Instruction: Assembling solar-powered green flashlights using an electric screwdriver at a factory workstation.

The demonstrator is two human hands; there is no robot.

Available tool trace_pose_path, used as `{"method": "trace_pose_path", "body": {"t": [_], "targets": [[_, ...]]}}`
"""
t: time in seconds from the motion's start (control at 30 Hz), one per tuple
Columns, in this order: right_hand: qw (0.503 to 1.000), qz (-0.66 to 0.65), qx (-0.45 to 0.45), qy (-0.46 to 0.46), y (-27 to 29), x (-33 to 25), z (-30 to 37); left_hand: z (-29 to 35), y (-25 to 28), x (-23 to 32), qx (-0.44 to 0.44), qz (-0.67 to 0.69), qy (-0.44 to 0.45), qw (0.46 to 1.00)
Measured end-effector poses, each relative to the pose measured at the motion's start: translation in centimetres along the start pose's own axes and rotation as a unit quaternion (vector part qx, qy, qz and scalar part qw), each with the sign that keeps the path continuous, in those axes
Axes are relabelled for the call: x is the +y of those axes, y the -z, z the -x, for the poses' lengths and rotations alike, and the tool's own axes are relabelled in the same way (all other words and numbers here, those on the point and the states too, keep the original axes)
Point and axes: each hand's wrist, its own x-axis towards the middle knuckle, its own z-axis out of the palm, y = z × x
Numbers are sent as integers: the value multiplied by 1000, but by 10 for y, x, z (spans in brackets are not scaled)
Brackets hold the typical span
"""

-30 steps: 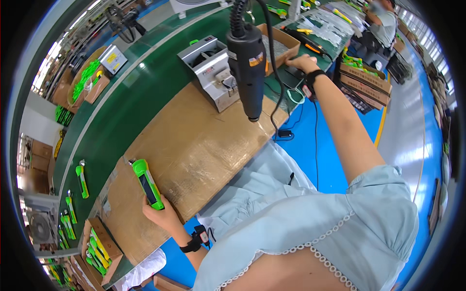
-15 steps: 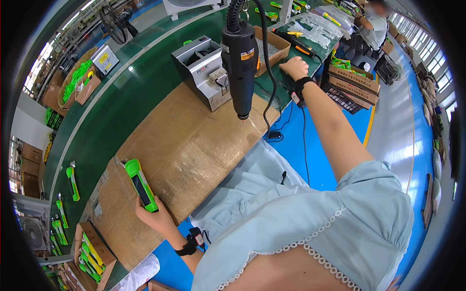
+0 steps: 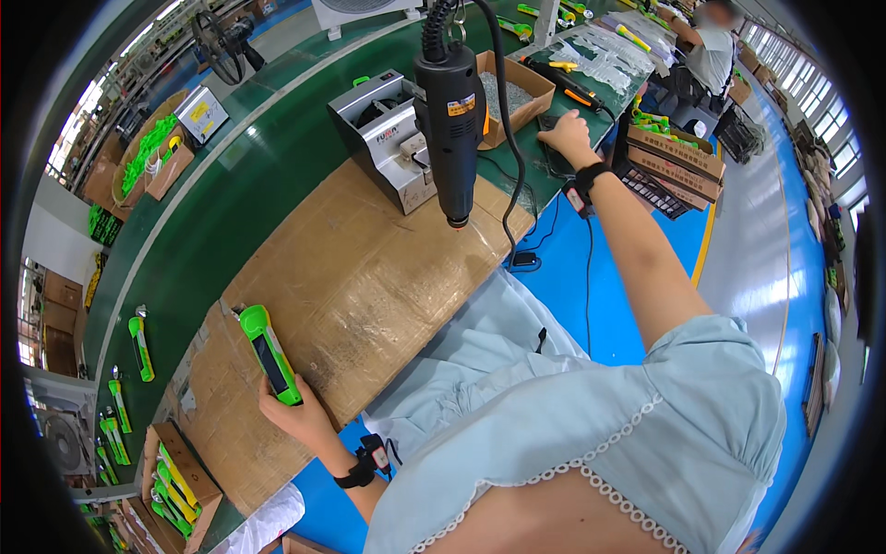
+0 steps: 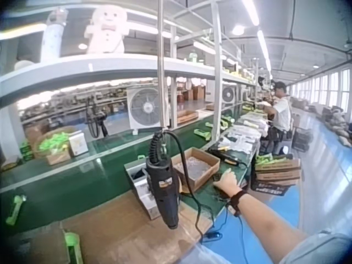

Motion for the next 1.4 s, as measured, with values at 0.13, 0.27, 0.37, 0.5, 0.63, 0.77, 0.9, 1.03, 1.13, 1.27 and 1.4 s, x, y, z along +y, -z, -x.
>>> {"method": "trace_pose_path", "body": {"t": [0.13,0.27,0.37,0.5,0.63,0.77,0.9,1.03,1.13,1.27,1.4], "targets": [[998,62,12,7,15,14,38,0,1,0,-1,12,-5,1000],[995,88,36,32,2,23,43,-1,-1,1,-10,-4,2,1000],[996,55,4,68,3,37,31,-1,2,5,-9,-5,-12,1000],[830,-483,-277,-18,46,66,17,-2,2,4,-9,-1,4,1000],[553,-730,-395,-72,53,82,29,-1,-1,-1,-1,-28,-9,1000],[524,-763,-374,-60,31,91,24,-4,-3,0,-7,-39,-14,999],[591,-741,-302,-102,-6,101,0,-4,-2,2,-8,-26,-15,1000],[571,-752,-309,-115,3,93,8,-3,1,6,-18,-17,6,1000],[574,-750,-311,-101,-8,98,-5,-3,3,9,-17,-21,5,1000],[621,-720,-283,-125,-10,96,-6,-3,3,10,-19,-20,19,999],[638,-713,-274,-98,-7,94,1,-4,2,12,-16,-18,21,999]]}}
